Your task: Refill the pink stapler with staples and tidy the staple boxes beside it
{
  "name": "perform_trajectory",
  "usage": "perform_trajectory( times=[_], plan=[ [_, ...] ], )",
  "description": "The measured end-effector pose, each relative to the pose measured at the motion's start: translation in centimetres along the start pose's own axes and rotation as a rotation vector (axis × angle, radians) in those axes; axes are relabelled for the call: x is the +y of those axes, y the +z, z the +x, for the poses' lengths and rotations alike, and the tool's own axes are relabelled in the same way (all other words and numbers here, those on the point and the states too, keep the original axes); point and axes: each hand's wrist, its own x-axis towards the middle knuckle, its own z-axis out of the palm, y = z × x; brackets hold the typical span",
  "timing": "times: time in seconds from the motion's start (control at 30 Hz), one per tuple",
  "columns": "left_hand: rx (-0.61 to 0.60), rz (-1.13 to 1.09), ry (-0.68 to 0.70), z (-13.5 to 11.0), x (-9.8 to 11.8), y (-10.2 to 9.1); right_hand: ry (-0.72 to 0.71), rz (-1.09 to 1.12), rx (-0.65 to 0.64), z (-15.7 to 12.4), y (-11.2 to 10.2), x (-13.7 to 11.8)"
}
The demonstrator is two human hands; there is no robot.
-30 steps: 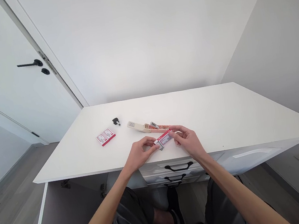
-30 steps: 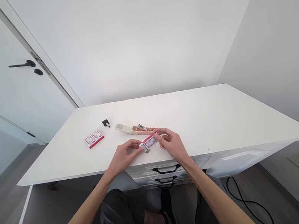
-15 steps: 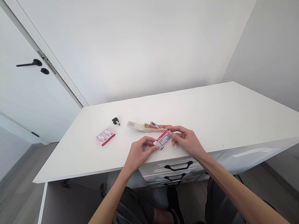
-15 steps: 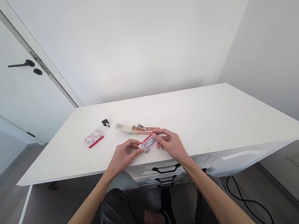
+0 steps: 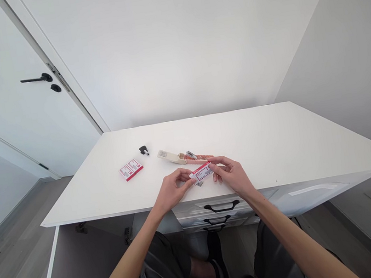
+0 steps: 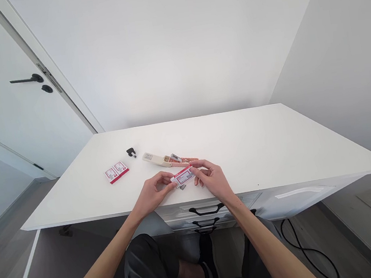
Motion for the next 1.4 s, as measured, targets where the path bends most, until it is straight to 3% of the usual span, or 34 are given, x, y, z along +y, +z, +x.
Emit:
perform_trajectory(
  times=[0.4, 0.6, 0.77, 0.97, 1.13, 1.3, 1.4],
  plan=[
    [-0.064, -0.032, 0.004, -0.1, 0.8, -0.4, 0.01, -0.058, -0.159, 0.0, -0.1, 0.0],
    [-0.063, 0.036, 0.038, -0.3, 1.3, -0.3, -0.011, -0.036, -0.139, 0.0, 0.0, -0.1],
    [0.129, 0.178, -0.013, -1.2, 0.4, -1.9, -0.003, -0.032, -0.095, 0.0, 0.2, -0.1],
    [0.479, 0.443, -0.102, -3.5, -2.9, -7.2, 0.001, -0.065, -0.118, -0.2, 0.1, -0.1],
    [0.625, 0.621, -0.219, -5.1, -5.4, -10.7, -0.008, -0.09, -0.121, -0.3, 0.2, -0.1],
    [0.673, 0.726, -0.256, -5.8, -5.9, -11.1, -0.022, -0.141, -0.112, -0.3, 0.2, 0.1],
    [0.678, 0.76, -0.173, -5.7, -5.4, -10.2, -0.049, -0.244, -0.092, -0.4, 0.3, 0.2]
  ],
)
